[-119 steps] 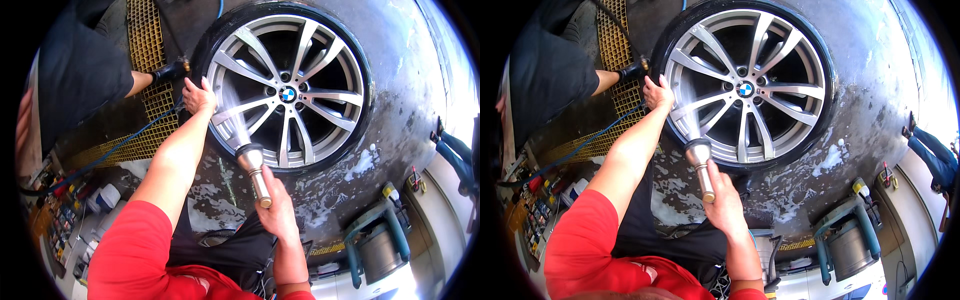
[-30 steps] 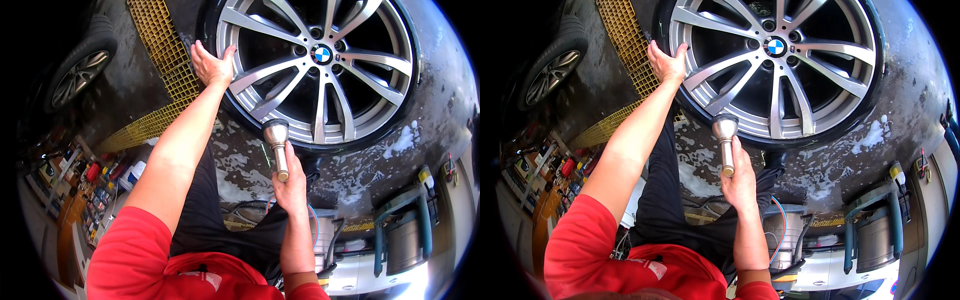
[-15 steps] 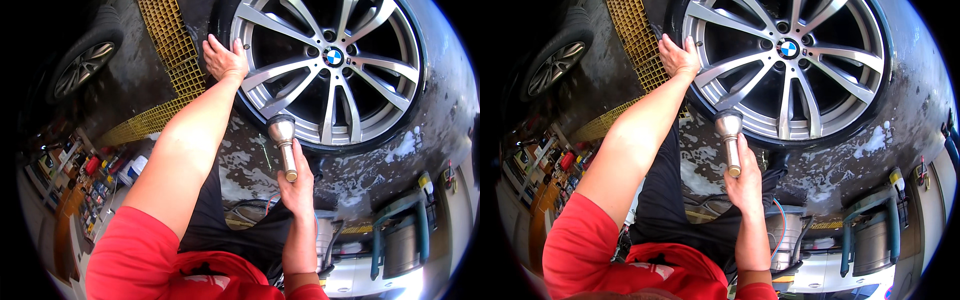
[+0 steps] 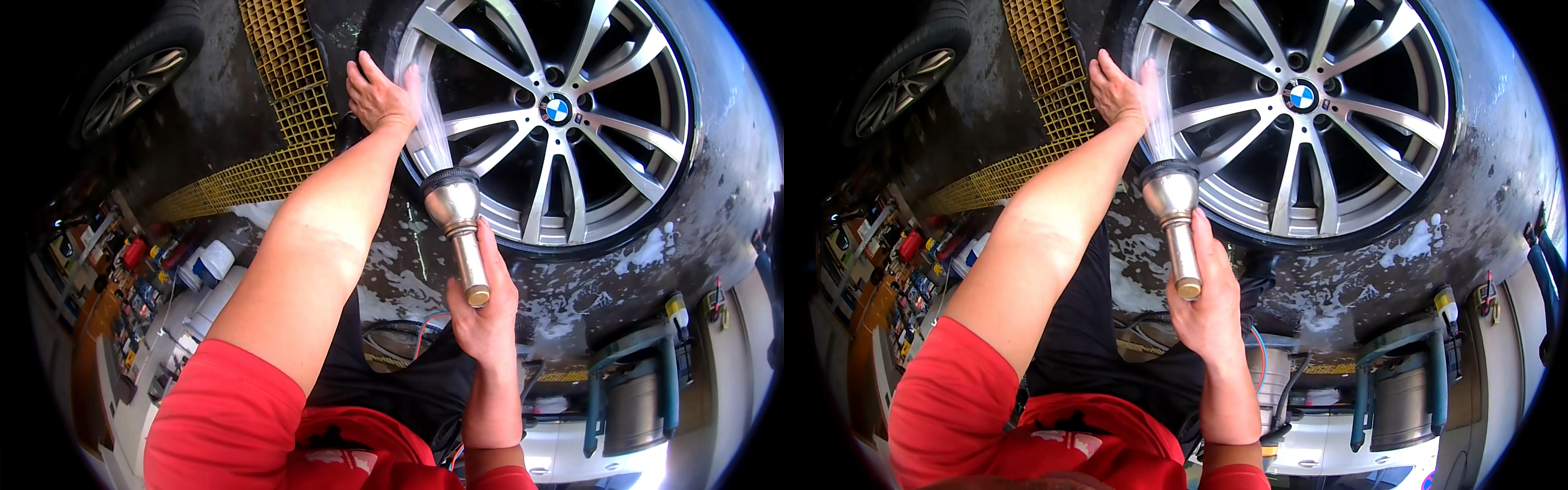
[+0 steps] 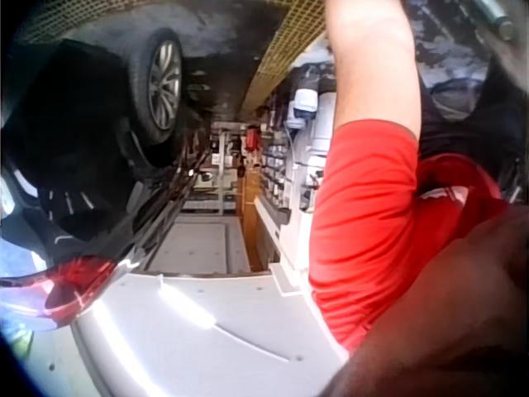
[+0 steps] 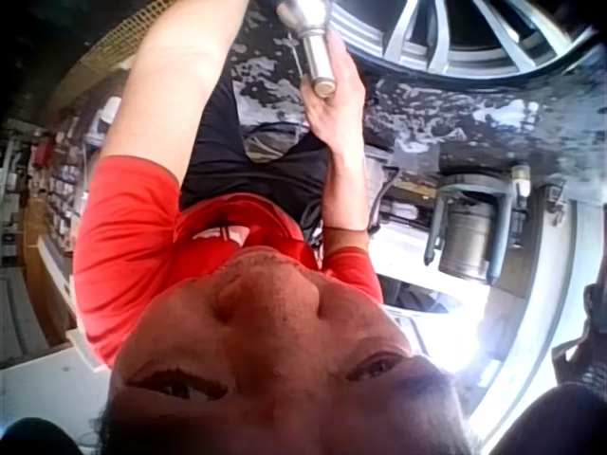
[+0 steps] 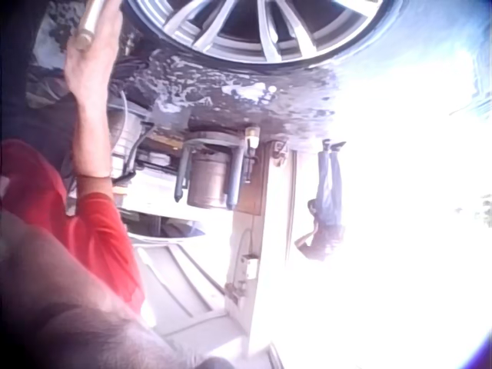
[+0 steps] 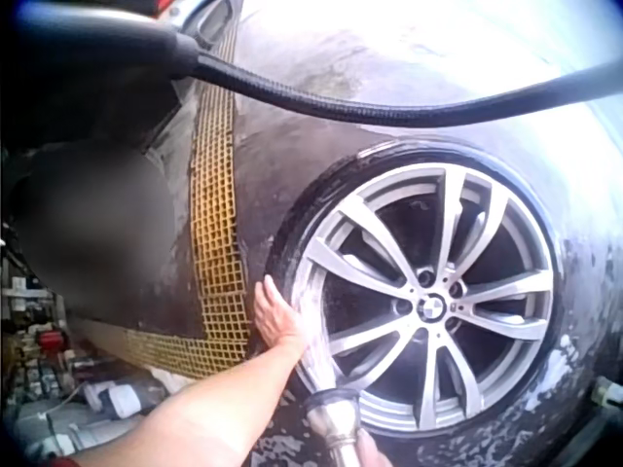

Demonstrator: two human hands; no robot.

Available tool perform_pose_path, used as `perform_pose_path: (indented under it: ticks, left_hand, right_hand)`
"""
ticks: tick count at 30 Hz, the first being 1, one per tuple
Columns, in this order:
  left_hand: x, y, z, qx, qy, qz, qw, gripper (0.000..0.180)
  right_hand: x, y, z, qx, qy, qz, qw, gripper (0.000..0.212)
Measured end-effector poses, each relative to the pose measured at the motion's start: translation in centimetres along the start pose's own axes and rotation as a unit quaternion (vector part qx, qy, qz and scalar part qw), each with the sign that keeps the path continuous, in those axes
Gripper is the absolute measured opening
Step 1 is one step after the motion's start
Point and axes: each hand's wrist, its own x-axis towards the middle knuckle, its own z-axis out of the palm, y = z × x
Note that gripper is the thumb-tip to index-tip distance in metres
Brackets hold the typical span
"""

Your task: The person uses a high-pressure water spray nozzle to clean a detached car tire and wheel. They systematically rinse the tire tread, sidewall, and the multi-spoke alloy rim, rotating the tire to access different sections. The person also uses their hand to wipe the rim surface while spraying.

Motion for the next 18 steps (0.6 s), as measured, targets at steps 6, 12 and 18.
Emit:
perform_pose_path:
  ticks: [6,12,18]
  left_hand:
    - [-0.06,-0.04,-0.01,0.018,0.012,0.015,1.0,0.091]
    - [-0.11,-0.06,0.13,0.024,0.027,0.025,0.999,0.091]
    - [-0.11,-0.03,0.11,0.018,0.01,0.019,1.0,0.091]
  right_hand:
    - [0.36,-0.19,-0.13,-0.02,-0.005,0.028,0.999,0.076]
    - [0.53,0.07,-0.11,-0.011,-0.013,0.003,1.0,0.076]
    - [0.67,0.58,0.17,-0.035,-0.011,-0.027,0.999,0.083]
